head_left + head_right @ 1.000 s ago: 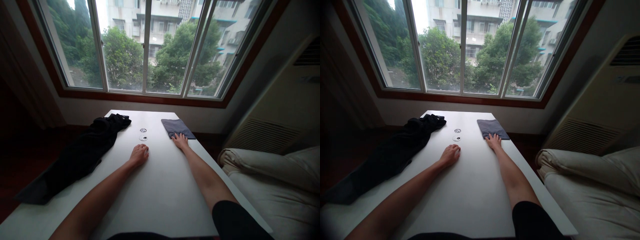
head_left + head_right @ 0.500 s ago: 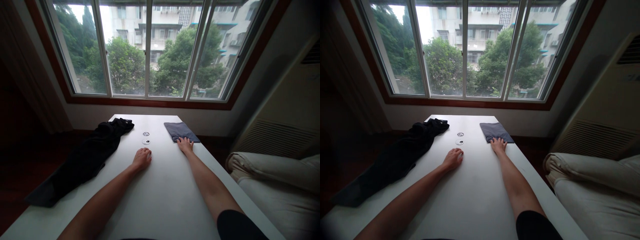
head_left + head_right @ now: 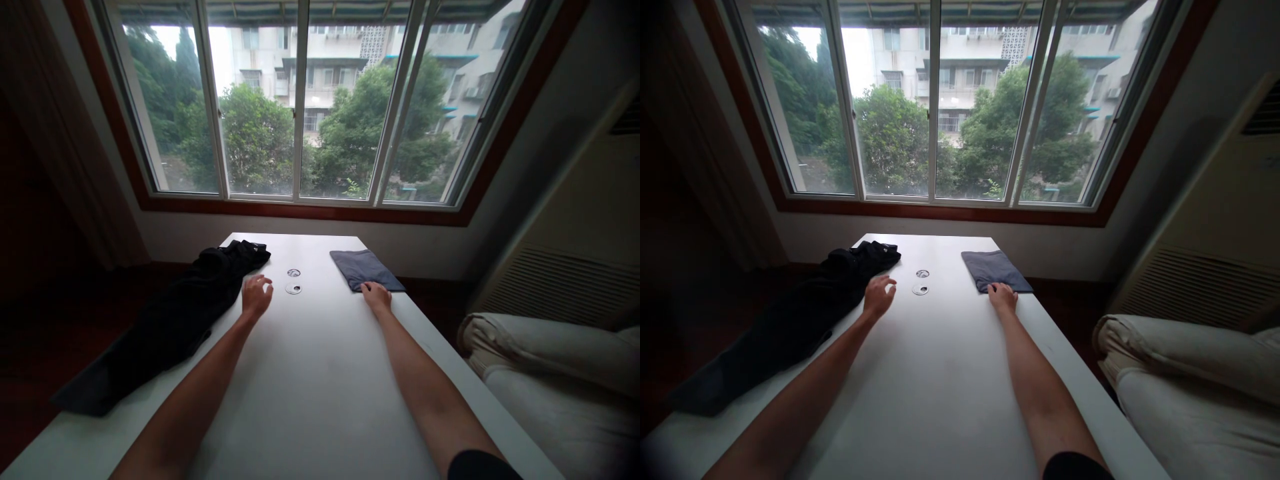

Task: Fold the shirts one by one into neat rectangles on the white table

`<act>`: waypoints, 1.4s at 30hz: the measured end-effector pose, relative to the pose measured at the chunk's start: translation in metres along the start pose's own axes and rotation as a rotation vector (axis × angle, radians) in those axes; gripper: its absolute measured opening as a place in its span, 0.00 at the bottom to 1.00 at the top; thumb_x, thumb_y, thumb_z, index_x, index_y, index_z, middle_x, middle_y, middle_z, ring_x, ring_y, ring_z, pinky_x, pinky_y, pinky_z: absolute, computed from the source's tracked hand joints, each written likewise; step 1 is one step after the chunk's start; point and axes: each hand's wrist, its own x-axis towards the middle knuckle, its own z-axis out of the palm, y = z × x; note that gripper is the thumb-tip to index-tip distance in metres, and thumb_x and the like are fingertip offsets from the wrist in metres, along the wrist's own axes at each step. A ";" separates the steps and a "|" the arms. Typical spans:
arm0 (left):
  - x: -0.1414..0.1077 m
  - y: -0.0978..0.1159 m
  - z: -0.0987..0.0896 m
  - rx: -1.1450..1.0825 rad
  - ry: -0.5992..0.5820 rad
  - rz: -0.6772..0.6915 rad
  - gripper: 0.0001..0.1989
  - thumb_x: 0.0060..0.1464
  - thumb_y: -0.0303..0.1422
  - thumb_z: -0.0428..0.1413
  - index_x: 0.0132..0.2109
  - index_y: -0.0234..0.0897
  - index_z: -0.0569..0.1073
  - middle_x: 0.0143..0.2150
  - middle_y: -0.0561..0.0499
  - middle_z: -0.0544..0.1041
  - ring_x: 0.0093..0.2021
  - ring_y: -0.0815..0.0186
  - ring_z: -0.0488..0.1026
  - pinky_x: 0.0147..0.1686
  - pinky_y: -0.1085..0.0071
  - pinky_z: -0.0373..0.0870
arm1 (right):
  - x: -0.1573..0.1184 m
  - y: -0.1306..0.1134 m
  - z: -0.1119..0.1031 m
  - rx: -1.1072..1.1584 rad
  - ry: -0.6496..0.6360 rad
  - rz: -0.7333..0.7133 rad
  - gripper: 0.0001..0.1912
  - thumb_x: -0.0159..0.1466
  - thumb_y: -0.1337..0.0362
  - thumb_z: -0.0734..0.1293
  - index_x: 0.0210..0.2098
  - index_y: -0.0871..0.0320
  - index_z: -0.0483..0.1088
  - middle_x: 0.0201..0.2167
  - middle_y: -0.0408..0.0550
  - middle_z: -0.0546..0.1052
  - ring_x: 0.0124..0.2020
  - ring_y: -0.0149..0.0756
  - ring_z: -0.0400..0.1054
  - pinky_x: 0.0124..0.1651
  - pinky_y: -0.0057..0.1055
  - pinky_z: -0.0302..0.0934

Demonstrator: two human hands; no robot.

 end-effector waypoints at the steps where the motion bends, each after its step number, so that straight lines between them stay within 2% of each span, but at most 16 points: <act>1: 0.007 -0.010 -0.010 0.031 0.065 -0.034 0.13 0.63 0.33 0.54 0.47 0.40 0.82 0.61 0.44 0.76 0.64 0.52 0.67 0.68 0.54 0.57 | -0.001 -0.002 -0.001 0.013 0.022 -0.003 0.21 0.71 0.53 0.59 0.52 0.53 0.79 0.55 0.56 0.79 0.58 0.49 0.69 0.61 0.43 0.56; 5: 0.018 -0.063 -0.045 0.197 0.219 -0.194 0.15 0.64 0.35 0.53 0.51 0.41 0.82 0.67 0.42 0.71 0.70 0.48 0.59 0.70 0.45 0.51 | -0.003 -0.009 -0.003 0.023 0.082 -0.037 0.19 0.70 0.56 0.60 0.48 0.54 0.81 0.50 0.56 0.81 0.54 0.47 0.71 0.57 0.39 0.57; 9: 0.009 -0.115 -0.059 0.311 0.067 -0.346 0.19 0.62 0.36 0.54 0.56 0.42 0.81 0.71 0.39 0.65 0.72 0.43 0.54 0.69 0.37 0.46 | -0.006 -0.018 -0.005 0.016 0.103 -0.073 0.18 0.70 0.57 0.61 0.46 0.54 0.81 0.49 0.55 0.82 0.53 0.46 0.72 0.57 0.38 0.56; 11: 0.005 -0.129 -0.058 0.324 0.013 -0.400 0.21 0.63 0.36 0.53 0.59 0.42 0.80 0.70 0.38 0.67 0.70 0.43 0.58 0.69 0.37 0.48 | -0.008 -0.021 -0.006 0.011 0.103 -0.080 0.18 0.70 0.57 0.61 0.46 0.55 0.81 0.49 0.55 0.82 0.53 0.46 0.72 0.58 0.38 0.55; 13: 0.005 -0.132 -0.056 0.321 0.045 -0.407 0.21 0.64 0.35 0.51 0.59 0.42 0.79 0.68 0.39 0.71 0.67 0.45 0.62 0.68 0.37 0.50 | -0.008 -0.023 -0.007 0.004 0.096 -0.079 0.18 0.70 0.57 0.61 0.47 0.55 0.81 0.49 0.55 0.82 0.53 0.47 0.72 0.59 0.39 0.55; 18: 0.012 -0.112 -0.061 0.233 0.197 -0.371 0.19 0.65 0.32 0.49 0.55 0.39 0.81 0.63 0.40 0.77 0.65 0.46 0.66 0.68 0.35 0.49 | -0.006 -0.025 -0.009 -0.019 0.081 -0.069 0.20 0.71 0.58 0.59 0.49 0.55 0.80 0.50 0.56 0.82 0.55 0.48 0.71 0.61 0.41 0.54; 23: 0.025 -0.069 -0.089 0.113 0.334 -0.262 0.22 0.65 0.31 0.47 0.57 0.38 0.81 0.60 0.39 0.79 0.64 0.49 0.69 0.71 0.40 0.46 | -0.006 -0.030 -0.015 -0.006 0.092 -0.079 0.22 0.71 0.58 0.57 0.50 0.56 0.80 0.51 0.57 0.81 0.55 0.49 0.71 0.64 0.41 0.53; 25: 0.031 -0.049 -0.103 -0.023 0.369 -0.219 0.22 0.64 0.32 0.47 0.55 0.37 0.82 0.57 0.41 0.80 0.60 0.51 0.73 0.69 0.48 0.55 | -0.007 -0.035 -0.019 0.009 0.094 -0.087 0.22 0.71 0.58 0.57 0.50 0.57 0.80 0.51 0.57 0.82 0.55 0.49 0.72 0.64 0.41 0.54; 27: 0.036 -0.028 -0.118 -0.242 0.344 -0.226 0.21 0.63 0.34 0.49 0.51 0.37 0.84 0.51 0.43 0.83 0.54 0.53 0.77 0.60 0.57 0.67 | -0.009 -0.043 -0.022 0.035 0.090 -0.102 0.22 0.71 0.57 0.57 0.50 0.57 0.80 0.50 0.58 0.82 0.55 0.49 0.72 0.64 0.40 0.55; 30: 0.037 0.007 -0.139 -0.643 0.194 -0.290 0.21 0.58 0.42 0.56 0.48 0.33 0.85 0.38 0.46 0.83 0.42 0.56 0.79 0.44 0.65 0.74 | -0.012 -0.058 -0.024 0.111 0.050 -0.161 0.22 0.72 0.57 0.57 0.50 0.57 0.80 0.50 0.58 0.82 0.53 0.49 0.74 0.60 0.38 0.59; 32: 0.032 0.032 -0.154 -0.851 0.064 -0.263 0.24 0.55 0.47 0.59 0.47 0.31 0.85 0.36 0.46 0.83 0.39 0.58 0.78 0.40 0.68 0.73 | -0.016 -0.071 -0.022 0.187 -0.005 -0.233 0.20 0.72 0.57 0.58 0.49 0.56 0.80 0.49 0.56 0.83 0.52 0.47 0.75 0.56 0.35 0.62; 34: 0.023 0.055 -0.171 -0.932 -0.149 -0.160 0.25 0.56 0.51 0.60 0.45 0.32 0.85 0.38 0.45 0.83 0.39 0.58 0.78 0.39 0.67 0.74 | -0.022 -0.083 -0.018 0.261 -0.086 -0.321 0.19 0.72 0.56 0.60 0.48 0.55 0.80 0.47 0.53 0.83 0.49 0.46 0.76 0.54 0.35 0.64; 37: 0.006 0.083 -0.188 -0.904 -0.657 0.098 0.26 0.57 0.53 0.60 0.44 0.34 0.85 0.42 0.43 0.83 0.44 0.53 0.79 0.43 0.63 0.75 | -0.036 -0.099 -0.010 0.370 -0.262 -0.480 0.17 0.71 0.54 0.63 0.49 0.52 0.80 0.47 0.50 0.84 0.48 0.45 0.77 0.53 0.36 0.67; 39: -0.004 0.094 -0.187 -0.797 -1.022 0.231 0.24 0.56 0.51 0.63 0.50 0.37 0.84 0.48 0.44 0.83 0.46 0.53 0.80 0.46 0.63 0.75 | -0.047 -0.108 -0.005 0.439 -0.383 -0.588 0.19 0.70 0.53 0.65 0.55 0.51 0.78 0.49 0.50 0.83 0.50 0.46 0.77 0.56 0.39 0.67; 41: -0.009 0.098 -0.173 -0.611 -1.227 0.252 0.24 0.59 0.49 0.62 0.56 0.40 0.81 0.51 0.45 0.83 0.42 0.58 0.82 0.45 0.66 0.76 | -0.058 -0.116 -0.003 0.480 -0.447 -0.676 0.23 0.67 0.53 0.69 0.60 0.51 0.75 0.53 0.51 0.81 0.54 0.48 0.75 0.60 0.43 0.66; 42: -0.011 0.097 -0.161 -0.490 -1.248 0.227 0.23 0.60 0.48 0.60 0.57 0.41 0.80 0.50 0.46 0.83 0.38 0.60 0.82 0.42 0.67 0.75 | -0.062 -0.120 -0.003 0.489 -0.458 -0.709 0.25 0.65 0.53 0.71 0.61 0.51 0.75 0.56 0.52 0.80 0.56 0.50 0.74 0.62 0.45 0.64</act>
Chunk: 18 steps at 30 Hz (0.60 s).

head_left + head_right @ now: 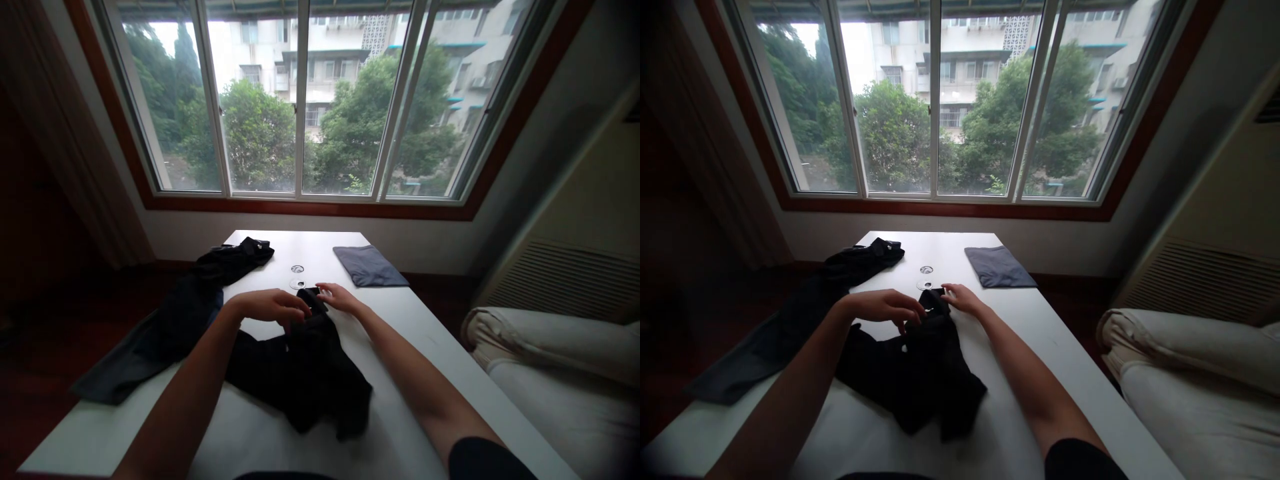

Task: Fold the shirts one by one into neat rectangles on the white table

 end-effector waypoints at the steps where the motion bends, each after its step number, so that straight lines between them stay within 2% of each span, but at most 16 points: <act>1: 0.010 -0.009 0.003 0.079 0.033 -0.090 0.22 0.61 0.47 0.59 0.57 0.41 0.80 0.48 0.46 0.83 0.33 0.63 0.82 0.40 0.69 0.75 | 0.000 -0.004 0.002 0.003 -0.011 -0.023 0.26 0.64 0.55 0.72 0.60 0.51 0.75 0.57 0.52 0.79 0.58 0.51 0.72 0.64 0.46 0.62; 3: 0.030 -0.032 0.007 0.207 0.105 -0.269 0.22 0.60 0.47 0.58 0.55 0.39 0.79 0.44 0.46 0.83 0.27 0.64 0.80 0.34 0.70 0.74 | 0.001 -0.010 0.005 0.020 -0.038 -0.035 0.22 0.62 0.60 0.72 0.56 0.51 0.77 0.57 0.50 0.79 0.59 0.50 0.71 0.65 0.46 0.61; 6: 0.052 -0.063 0.009 0.180 0.079 -0.407 0.24 0.58 0.48 0.59 0.55 0.39 0.77 0.41 0.45 0.84 0.26 0.62 0.80 0.29 0.72 0.72 | 0.002 -0.014 0.004 0.091 -0.088 0.002 0.17 0.61 0.65 0.69 0.49 0.52 0.78 0.50 0.47 0.81 0.52 0.45 0.74 0.59 0.42 0.66; 9: 0.062 -0.075 0.013 0.084 -0.002 -0.380 0.27 0.60 0.52 0.56 0.58 0.40 0.75 0.39 0.44 0.84 0.31 0.60 0.82 0.30 0.72 0.72 | 0.001 -0.016 0.002 0.158 -0.113 -0.013 0.16 0.62 0.62 0.69 0.50 0.53 0.77 0.51 0.47 0.80 0.53 0.45 0.73 0.59 0.42 0.66; 13: 0.067 -0.070 0.025 0.045 -0.081 -0.321 0.31 0.61 0.54 0.55 0.65 0.42 0.71 0.41 0.45 0.83 0.33 0.60 0.82 0.32 0.70 0.74 | -0.002 -0.017 0.003 0.123 -0.156 -0.102 0.26 0.63 0.51 0.73 0.58 0.52 0.74 0.60 0.51 0.75 0.62 0.51 0.67 0.68 0.47 0.57; 16: 0.068 -0.066 0.031 0.074 -0.089 -0.252 0.32 0.58 0.49 0.60 0.66 0.46 0.70 0.43 0.48 0.83 0.33 0.61 0.82 0.32 0.71 0.74 | -0.001 -0.016 0.007 0.062 -0.179 -0.099 0.25 0.60 0.51 0.75 0.54 0.53 0.76 0.58 0.51 0.76 0.60 0.51 0.67 0.66 0.46 0.59; 18: 0.069 -0.067 0.032 0.137 -0.048 -0.188 0.27 0.57 0.46 0.61 0.61 0.45 0.75 0.40 0.50 0.83 0.33 0.63 0.81 0.34 0.72 0.72 | 0.000 -0.015 0.009 0.043 -0.161 -0.085 0.22 0.58 0.54 0.76 0.50 0.54 0.78 0.55 0.51 0.76 0.58 0.51 0.68 0.63 0.45 0.61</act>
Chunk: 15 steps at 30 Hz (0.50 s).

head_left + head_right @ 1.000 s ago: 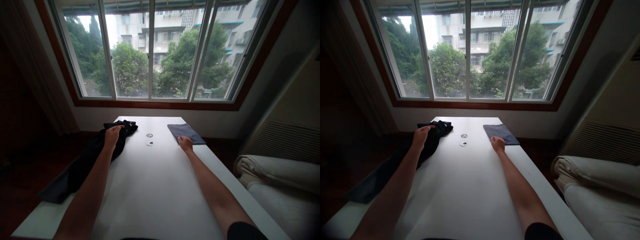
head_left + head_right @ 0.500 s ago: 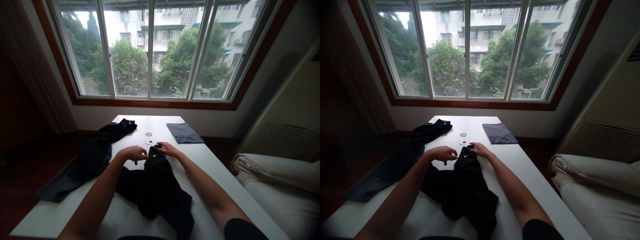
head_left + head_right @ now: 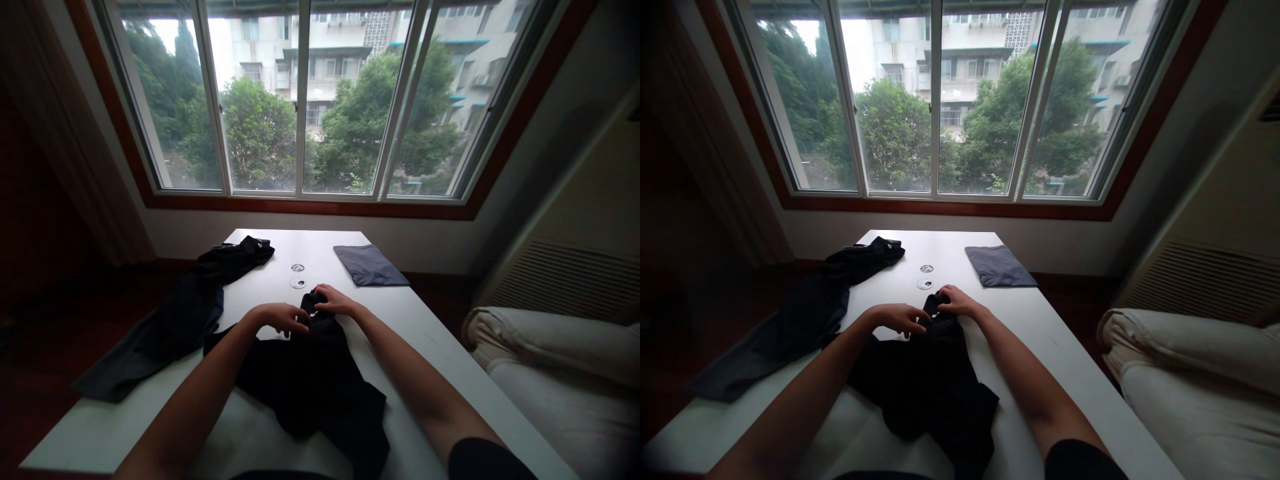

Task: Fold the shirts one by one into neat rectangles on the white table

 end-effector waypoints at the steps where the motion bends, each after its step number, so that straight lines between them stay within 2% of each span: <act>1: 0.001 -0.001 0.000 0.038 0.043 0.025 0.22 0.57 0.45 0.61 0.57 0.44 0.78 0.38 0.51 0.83 0.33 0.64 0.80 0.34 0.72 0.71 | 0.001 0.001 0.001 -0.001 0.022 0.002 0.21 0.57 0.56 0.76 0.48 0.55 0.78 0.54 0.52 0.76 0.57 0.51 0.69 0.63 0.44 0.61; 4: 0.007 -0.005 0.000 0.111 0.194 0.072 0.15 0.57 0.45 0.61 0.44 0.40 0.81 0.33 0.51 0.81 0.33 0.64 0.78 0.34 0.72 0.68 | 0.004 0.001 0.000 0.058 0.126 -0.019 0.17 0.56 0.59 0.73 0.45 0.55 0.78 0.54 0.53 0.76 0.57 0.51 0.68 0.63 0.46 0.60; 7: 0.013 -0.008 0.000 0.101 0.371 0.098 0.12 0.54 0.42 0.63 0.38 0.39 0.79 0.34 0.52 0.80 0.34 0.64 0.76 0.32 0.72 0.66 | 0.004 -0.001 -0.004 0.207 0.253 0.011 0.15 0.57 0.59 0.70 0.44 0.54 0.76 0.50 0.50 0.78 0.54 0.49 0.70 0.61 0.45 0.62; 9: 0.014 -0.009 -0.002 0.089 0.528 0.110 0.06 0.53 0.35 0.62 0.37 0.39 0.77 0.34 0.53 0.78 0.34 0.64 0.74 0.33 0.72 0.65 | 0.003 -0.003 -0.008 0.344 0.298 0.093 0.14 0.57 0.57 0.69 0.43 0.54 0.75 0.42 0.46 0.79 0.47 0.45 0.72 0.53 0.41 0.66; 11: 0.013 -0.009 -0.005 0.085 0.688 0.100 0.05 0.52 0.29 0.59 0.38 0.40 0.76 0.34 0.54 0.77 0.34 0.65 0.72 0.34 0.72 0.64 | 0.002 -0.006 -0.012 0.486 0.301 0.163 0.14 0.58 0.54 0.70 0.41 0.55 0.74 0.35 0.43 0.78 0.39 0.41 0.71 0.44 0.36 0.66; 15: 0.002 -0.007 -0.016 0.156 1.013 0.054 0.09 0.56 0.26 0.54 0.43 0.42 0.74 0.37 0.52 0.76 0.37 0.63 0.73 0.38 0.69 0.65 | 0.001 -0.020 -0.017 0.675 0.298 0.145 0.20 0.59 0.49 0.73 0.42 0.56 0.75 0.33 0.42 0.77 0.35 0.37 0.69 0.39 0.31 0.63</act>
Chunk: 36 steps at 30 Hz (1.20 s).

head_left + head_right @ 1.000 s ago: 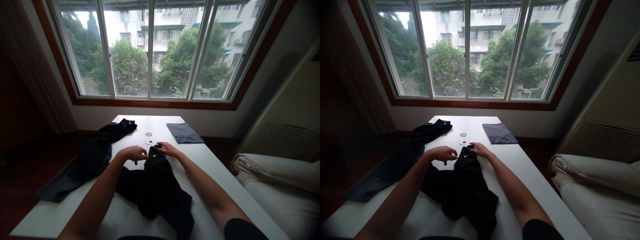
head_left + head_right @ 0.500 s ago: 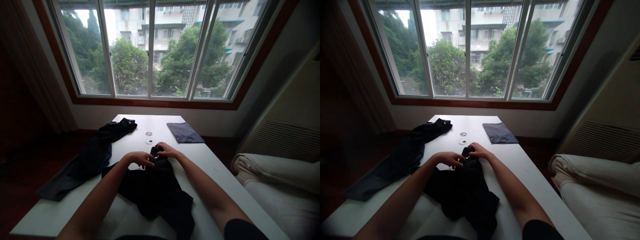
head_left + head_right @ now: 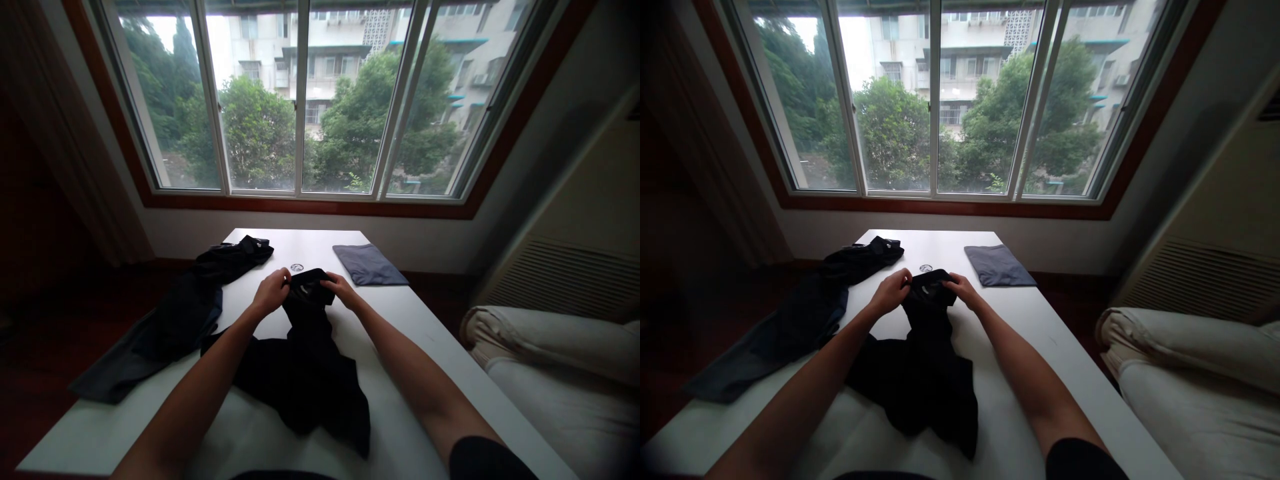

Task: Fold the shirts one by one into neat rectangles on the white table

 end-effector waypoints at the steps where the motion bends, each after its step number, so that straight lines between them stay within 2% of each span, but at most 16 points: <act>1: 0.001 0.000 -0.004 0.022 0.069 -0.004 0.09 0.57 0.26 0.54 0.44 0.42 0.74 0.38 0.51 0.76 0.38 0.62 0.73 0.39 0.68 0.65 | 0.000 -0.004 0.003 0.020 0.004 -0.014 0.20 0.59 0.48 0.74 0.41 0.57 0.75 0.33 0.42 0.76 0.35 0.36 0.69 0.39 0.31 0.62; 4: 0.004 -0.002 -0.014 0.020 0.199 -0.018 0.09 0.60 0.28 0.54 0.46 0.42 0.73 0.40 0.50 0.76 0.40 0.61 0.73 0.41 0.67 0.66 | 0.000 -0.013 0.011 0.037 -0.007 -0.048 0.23 0.59 0.44 0.74 0.42 0.57 0.75 0.32 0.42 0.76 0.34 0.36 0.69 0.38 0.31 0.62; 8: 0.008 -0.008 -0.020 -0.066 0.326 0.004 0.07 0.61 0.30 0.55 0.46 0.41 0.75 0.40 0.50 0.75 0.40 0.62 0.73 0.43 0.67 0.67 | -0.003 -0.020 0.017 -0.012 -0.144 -0.020 0.29 0.56 0.44 0.77 0.48 0.57 0.76 0.36 0.45 0.78 0.36 0.38 0.71 0.38 0.31 0.65; 12: 0.013 -0.021 -0.019 -0.211 0.395 -0.063 0.06 0.61 0.34 0.57 0.44 0.40 0.76 0.37 0.51 0.75 0.37 0.63 0.72 0.41 0.68 0.68 | -0.007 -0.025 0.018 -0.110 -0.366 0.091 0.28 0.52 0.44 0.79 0.39 0.60 0.77 0.32 0.45 0.78 0.32 0.37 0.70 0.35 0.30 0.64; 13: 0.015 -0.024 -0.017 -0.253 0.396 -0.088 0.06 0.61 0.35 0.58 0.44 0.40 0.76 0.36 0.51 0.75 0.36 0.64 0.72 0.40 0.68 0.68 | -0.007 -0.026 0.018 -0.134 -0.378 0.103 0.27 0.51 0.44 0.79 0.37 0.61 0.77 0.31 0.45 0.77 0.31 0.36 0.70 0.34 0.30 0.63; 15: 0.017 -0.029 -0.012 -0.348 0.377 -0.142 0.08 0.60 0.36 0.59 0.44 0.40 0.76 0.35 0.52 0.74 0.33 0.65 0.71 0.36 0.70 0.67 | -0.005 -0.029 0.020 -0.190 -0.299 0.090 0.26 0.52 0.43 0.77 0.33 0.61 0.76 0.28 0.45 0.76 0.29 0.35 0.68 0.32 0.30 0.62; 19: 0.019 -0.034 -0.003 -0.544 0.286 -0.240 0.15 0.61 0.45 0.59 0.48 0.39 0.74 0.34 0.52 0.73 0.30 0.66 0.70 0.30 0.72 0.63 | 0.002 -0.039 0.021 -0.277 0.001 -0.016 0.24 0.56 0.42 0.73 0.31 0.59 0.74 0.26 0.45 0.75 0.28 0.35 0.67 0.32 0.31 0.61; 23: 0.017 -0.028 0.002 -0.694 0.126 -0.296 0.26 0.56 0.50 0.64 0.53 0.39 0.72 0.39 0.50 0.76 0.35 0.64 0.74 0.34 0.70 0.67 | 0.003 -0.061 0.019 -0.386 0.238 -0.097 0.23 0.59 0.42 0.71 0.29 0.58 0.74 0.26 0.46 0.76 0.30 0.38 0.69 0.33 0.32 0.61; 26: 0.011 -0.020 0.001 -0.790 -0.070 -0.312 0.34 0.49 0.49 0.69 0.57 0.39 0.68 0.43 0.47 0.77 0.39 0.61 0.76 0.38 0.67 0.70 | -0.003 -0.086 0.020 -0.434 0.287 -0.132 0.22 0.60 0.43 0.70 0.28 0.57 0.73 0.25 0.45 0.76 0.28 0.38 0.69 0.31 0.32 0.61; 30: 0.000 -0.008 -0.001 -0.980 -0.364 -0.282 0.33 0.52 0.49 0.68 0.59 0.40 0.69 0.52 0.42 0.78 0.49 0.56 0.77 0.44 0.63 0.72 | -0.017 -0.122 0.022 -0.504 0.325 -0.203 0.23 0.61 0.42 0.69 0.28 0.57 0.73 0.25 0.45 0.76 0.28 0.38 0.69 0.31 0.31 0.60; 33: -0.008 0.004 -0.001 -1.069 -0.441 -0.239 0.30 0.53 0.46 0.67 0.60 0.42 0.73 0.57 0.41 0.78 0.53 0.55 0.76 0.45 0.64 0.70 | -0.026 -0.143 0.022 -0.579 0.428 -0.281 0.23 0.63 0.43 0.69 0.26 0.57 0.72 0.23 0.45 0.75 0.27 0.38 0.68 0.30 0.31 0.58; 36: -0.012 0.017 -0.001 -1.065 -0.464 -0.236 0.25 0.50 0.41 0.68 0.54 0.38 0.78 0.51 0.43 0.81 0.48 0.57 0.77 0.42 0.67 0.69 | -0.035 -0.158 0.019 -0.666 0.494 -0.379 0.22 0.64 0.45 0.68 0.24 0.56 0.70 0.22 0.45 0.74 0.26 0.37 0.66 0.30 0.32 0.56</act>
